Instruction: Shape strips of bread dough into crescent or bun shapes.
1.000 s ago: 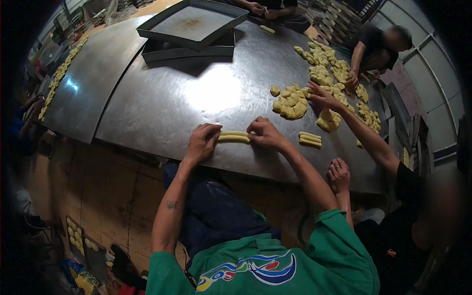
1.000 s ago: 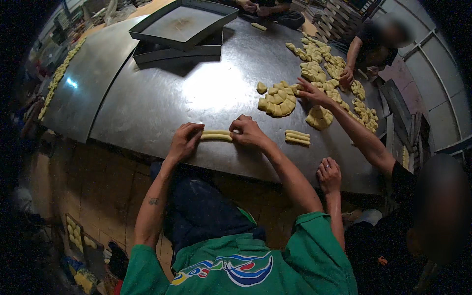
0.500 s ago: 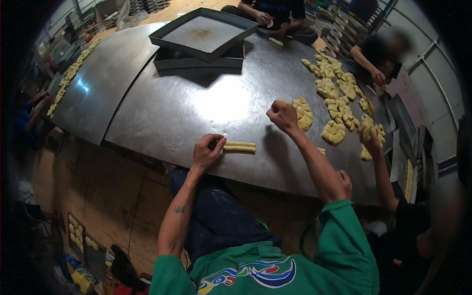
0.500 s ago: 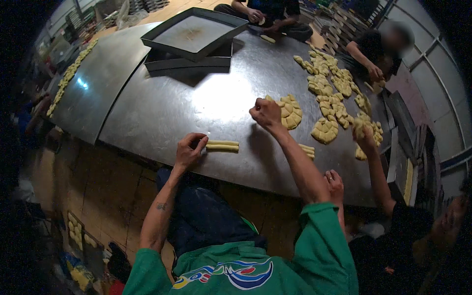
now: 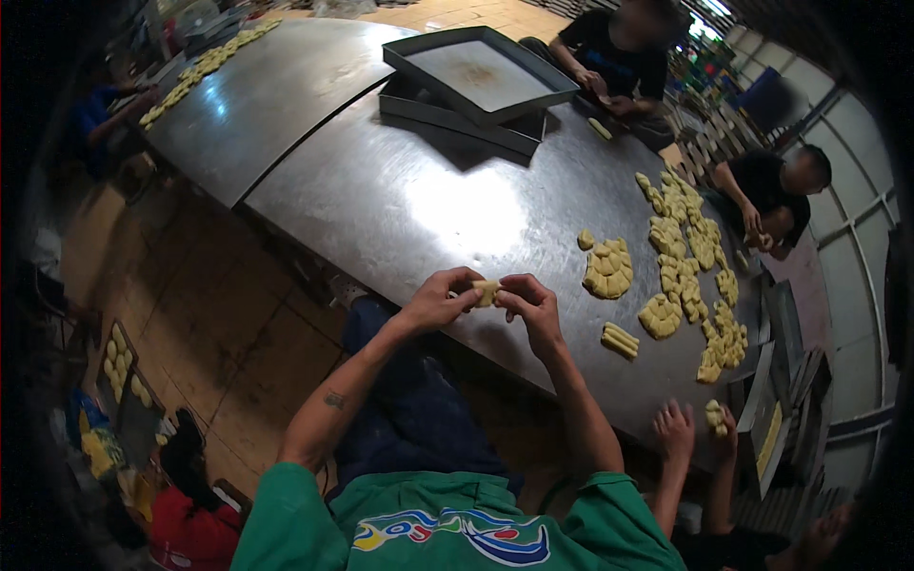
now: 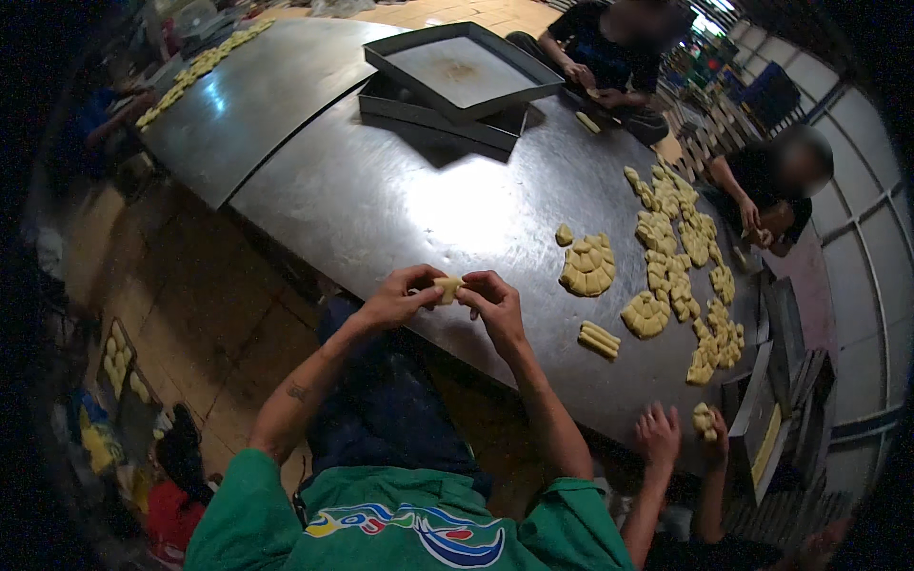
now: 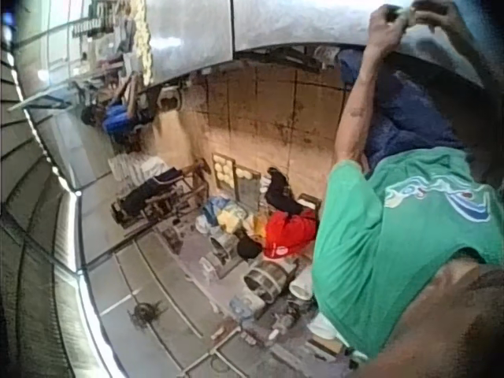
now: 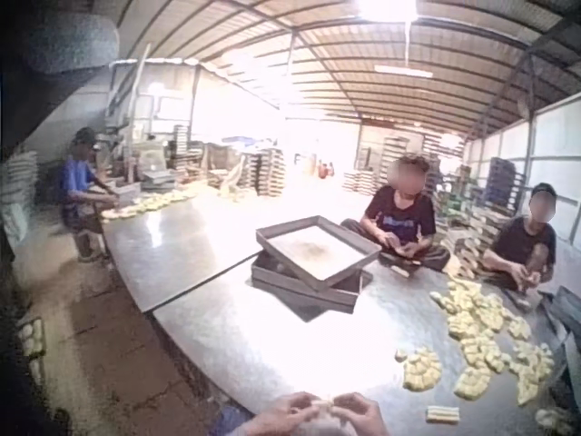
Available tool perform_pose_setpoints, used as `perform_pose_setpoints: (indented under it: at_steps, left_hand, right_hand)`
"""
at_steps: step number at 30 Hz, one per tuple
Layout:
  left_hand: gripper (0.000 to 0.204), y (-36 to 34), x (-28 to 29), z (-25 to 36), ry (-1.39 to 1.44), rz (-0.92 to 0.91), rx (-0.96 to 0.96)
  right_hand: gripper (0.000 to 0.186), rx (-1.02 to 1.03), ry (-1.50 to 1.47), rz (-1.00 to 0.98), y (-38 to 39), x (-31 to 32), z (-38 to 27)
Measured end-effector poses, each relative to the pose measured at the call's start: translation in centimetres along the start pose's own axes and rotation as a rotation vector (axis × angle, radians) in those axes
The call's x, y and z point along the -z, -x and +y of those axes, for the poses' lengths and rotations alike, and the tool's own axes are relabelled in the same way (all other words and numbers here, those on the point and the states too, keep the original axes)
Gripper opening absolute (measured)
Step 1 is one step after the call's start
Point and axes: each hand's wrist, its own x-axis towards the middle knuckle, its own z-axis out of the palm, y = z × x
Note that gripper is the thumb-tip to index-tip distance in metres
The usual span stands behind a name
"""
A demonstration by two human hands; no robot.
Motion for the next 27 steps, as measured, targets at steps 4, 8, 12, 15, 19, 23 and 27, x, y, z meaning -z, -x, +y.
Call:
perform_pose_setpoints:
  at_steps: [4, 8, 12, 15, 19, 23, 27]
  left_hand:
    - [0.033, 1.0, -0.3, 1.6, -0.047, -0.162, 0.038]
    - [0.034, 1.6, -0.9, 1.4, 0.165, -0.014, 0.11]
    - [0.031, 1.9, -1.1, 0.9, 0.138, 0.026, -0.009]
    - [0.03, 2.0, -2.0, 0.9, 0.068, -0.001, -0.045]
    - [0.029, 1.9, -2.8, 0.8, -0.202, 0.006, -0.136]
    - [0.027, 1.8, -2.1, 1.5, -0.129, -0.058, 0.105]
    - [0.029, 1.3, -1.7, 0.9, 0.026, -0.187, 0.243]
  right_hand:
    - [0.022, -0.113, -0.271, -0.099, 0.7, -0.4, -0.5]
    - [0.025, -0.037, -0.468, 0.039, 1.4, -1.3, -0.1]
    - [0.028, -0.121, -0.367, -0.08, 2.3, -0.9, -1.0]
    - [0.026, -0.106, -0.271, -0.03, 2.5, -0.8, 0.3]
    - [0.02, -0.028, -0.198, 0.001, 2.7, -0.8, 1.2]
    - [0.017, 0.018, -0.177, 0.063, 3.1, -0.9, 1.5]
    - [0.019, 0.019, -0.034, -0.006, 3.4, 0.0, 1.4]
